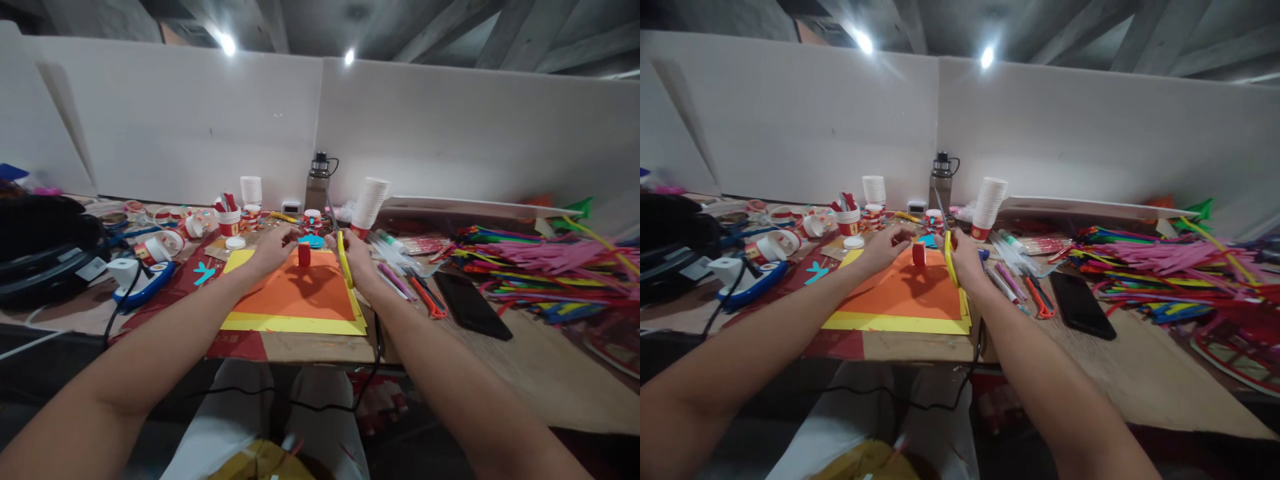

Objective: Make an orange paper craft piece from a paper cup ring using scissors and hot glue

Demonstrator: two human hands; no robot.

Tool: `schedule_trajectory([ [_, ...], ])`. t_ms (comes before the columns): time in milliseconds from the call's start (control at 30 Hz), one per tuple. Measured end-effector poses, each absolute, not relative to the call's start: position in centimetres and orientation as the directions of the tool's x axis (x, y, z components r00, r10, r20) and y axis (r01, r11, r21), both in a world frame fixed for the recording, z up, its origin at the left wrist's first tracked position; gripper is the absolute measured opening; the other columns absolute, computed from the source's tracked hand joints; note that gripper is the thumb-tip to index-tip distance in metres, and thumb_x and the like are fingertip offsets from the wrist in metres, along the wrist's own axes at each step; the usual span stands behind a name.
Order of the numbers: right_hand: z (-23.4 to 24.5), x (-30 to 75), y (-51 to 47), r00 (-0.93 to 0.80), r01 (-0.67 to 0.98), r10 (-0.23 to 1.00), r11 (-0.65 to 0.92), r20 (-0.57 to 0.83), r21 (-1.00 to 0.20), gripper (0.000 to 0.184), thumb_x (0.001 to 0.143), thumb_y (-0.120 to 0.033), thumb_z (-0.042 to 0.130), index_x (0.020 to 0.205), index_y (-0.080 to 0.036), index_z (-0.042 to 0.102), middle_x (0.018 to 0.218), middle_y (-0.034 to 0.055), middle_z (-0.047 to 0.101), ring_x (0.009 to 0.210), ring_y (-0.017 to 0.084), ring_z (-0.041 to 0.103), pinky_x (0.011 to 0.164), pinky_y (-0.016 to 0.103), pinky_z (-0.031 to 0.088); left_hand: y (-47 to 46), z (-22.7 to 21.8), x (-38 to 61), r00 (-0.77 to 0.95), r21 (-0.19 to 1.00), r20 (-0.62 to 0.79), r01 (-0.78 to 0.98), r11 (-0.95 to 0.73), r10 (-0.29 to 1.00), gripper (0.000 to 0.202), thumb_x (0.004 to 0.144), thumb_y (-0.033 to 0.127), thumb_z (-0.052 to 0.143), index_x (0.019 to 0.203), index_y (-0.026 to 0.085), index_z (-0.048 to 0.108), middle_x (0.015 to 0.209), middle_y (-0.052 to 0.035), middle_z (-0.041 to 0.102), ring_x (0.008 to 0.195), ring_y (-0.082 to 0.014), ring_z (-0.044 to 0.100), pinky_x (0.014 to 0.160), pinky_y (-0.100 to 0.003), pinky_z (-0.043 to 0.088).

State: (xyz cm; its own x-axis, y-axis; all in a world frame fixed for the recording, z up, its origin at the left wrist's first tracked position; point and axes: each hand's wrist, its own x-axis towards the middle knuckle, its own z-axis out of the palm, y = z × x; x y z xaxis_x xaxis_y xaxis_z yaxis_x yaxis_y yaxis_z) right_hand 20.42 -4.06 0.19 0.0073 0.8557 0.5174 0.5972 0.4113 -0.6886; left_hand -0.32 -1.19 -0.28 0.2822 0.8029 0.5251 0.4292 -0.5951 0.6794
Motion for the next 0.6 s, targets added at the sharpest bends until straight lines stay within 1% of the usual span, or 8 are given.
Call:
schedule_trajectory([
  [33,0.1,20.4,-4.0,0.0,0.605,0.857,0.411,0.516,-0.682,0.045,0.083,-0.062,0.053,0.092,-0.019,0.061,0.074,0.0032,0.064,0.074,0.02,0.059,0.066,0.031,0.047,-0.8,-0.7,-0.2,0.289,0.611,0.573,0.474,-0.634,0.767,0.033,0.078,0.006,0.049,0.105,0.014,0.066,0.11,-0.0108,0.066,0.096,-0.0189,0.061,0.089,-0.036,0.05],
  [100,0.0,20.4,-3.9,-0.017,0.62,0.855,0.416,0.519,-0.666,0.044,0.083,-0.062,0.053,0.091,-0.019,0.061,0.074,0.0032,0.063,0.073,0.02,0.058,0.066,0.031,0.046,-0.3,-1.6,0.1,0.35,0.527,0.599,0.505,-0.684,0.72,0.055,0.07,-0.004,0.046,0.119,0.014,0.061,0.128,-0.0125,0.06,0.116,-0.0209,0.056,0.102,-0.038,0.045],
  [167,0.0,20.4,-3.9,-0.029,0.629,0.851,0.423,0.524,-0.652,0.044,0.082,-0.061,0.053,0.092,-0.018,0.061,0.076,0.0036,0.064,0.073,0.02,0.058,0.066,0.031,0.045,0.0,-2.2,0.5,0.412,0.487,0.588,0.507,-0.712,0.696,0.064,0.069,-0.006,0.045,0.128,0.016,0.057,0.138,-0.0115,0.055,0.13,-0.0211,0.048,0.112,-0.04,0.036],
  [200,-0.1,20.4,-3.9,-0.034,0.632,0.85,0.425,0.525,-0.648,0.045,0.082,-0.061,0.053,0.093,-0.018,0.062,0.076,0.0038,0.064,0.073,0.02,0.057,0.066,0.031,0.045,0.2,-2.5,0.7,0.435,0.483,0.572,0.507,-0.714,0.695,0.064,0.071,-0.005,0.046,0.13,0.017,0.056,0.139,-0.0104,0.055,0.132,-0.0209,0.046,0.113,-0.04,0.034],
  [267,-0.1,20.3,-4.0,-0.039,0.634,0.852,0.425,0.522,-0.646,0.045,0.083,-0.06,0.053,0.094,-0.018,0.062,0.077,0.004,0.064,0.074,0.019,0.057,0.065,0.03,0.045,0.7,-3.0,1.1,0.458,0.493,0.522,0.526,-0.693,0.719,0.054,0.078,0.002,0.048,0.128,0.02,0.059,0.136,-0.0089,0.058,0.129,-0.0207,0.05,0.112,-0.039,0.036],
  [400,-0.2,20.2,-4.0,-0.044,0.643,0.864,0.409,0.502,-0.647,0.044,0.083,-0.059,0.053,0.094,-0.018,0.062,0.075,0.0034,0.063,0.072,0.019,0.056,0.064,0.029,0.044,1.2,-3.4,1.2,0.42,0.526,0.441,0.596,-0.607,0.794,0.033,0.087,0.015,0.047,0.112,0.016,0.068,0.113,-0.0108,0.07,0.106,-0.0221,0.064,0.096,-0.034,0.047],
  [500,-0.3,20.2,-4.0,-0.047,0.639,0.871,0.403,0.489,-0.655,0.044,0.083,-0.059,0.054,0.095,-0.017,0.061,0.074,0.0027,0.063,0.069,0.018,0.055,0.063,0.029,0.043,0.6,-3.2,1.1,0.363,0.52,0.473,0.621,-0.586,0.803,0.028,0.09,0.019,0.045,0.1,0.013,0.07,0.098,-0.0127,0.072,0.092,-0.0226,0.066,0.086,-0.034,0.049],
  [600,-0.4,20.0,-4.1,-0.054,0.63,0.872,0.409,0.487,-0.661,0.042,0.083,-0.058,0.054,0.096,-0.018,0.061,0.076,0.003,0.063,0.07,0.018,0.056,0.063,0.029,0.044,-0.3,-2.8,1.0,0.342,0.54,0.456,0.628,-0.561,0.822,0.027,0.09,0.019,0.045,0.098,0.014,0.07,0.093,-0.0119,0.072,0.087,-0.0216,0.066,0.082,-0.032,0.049],
])
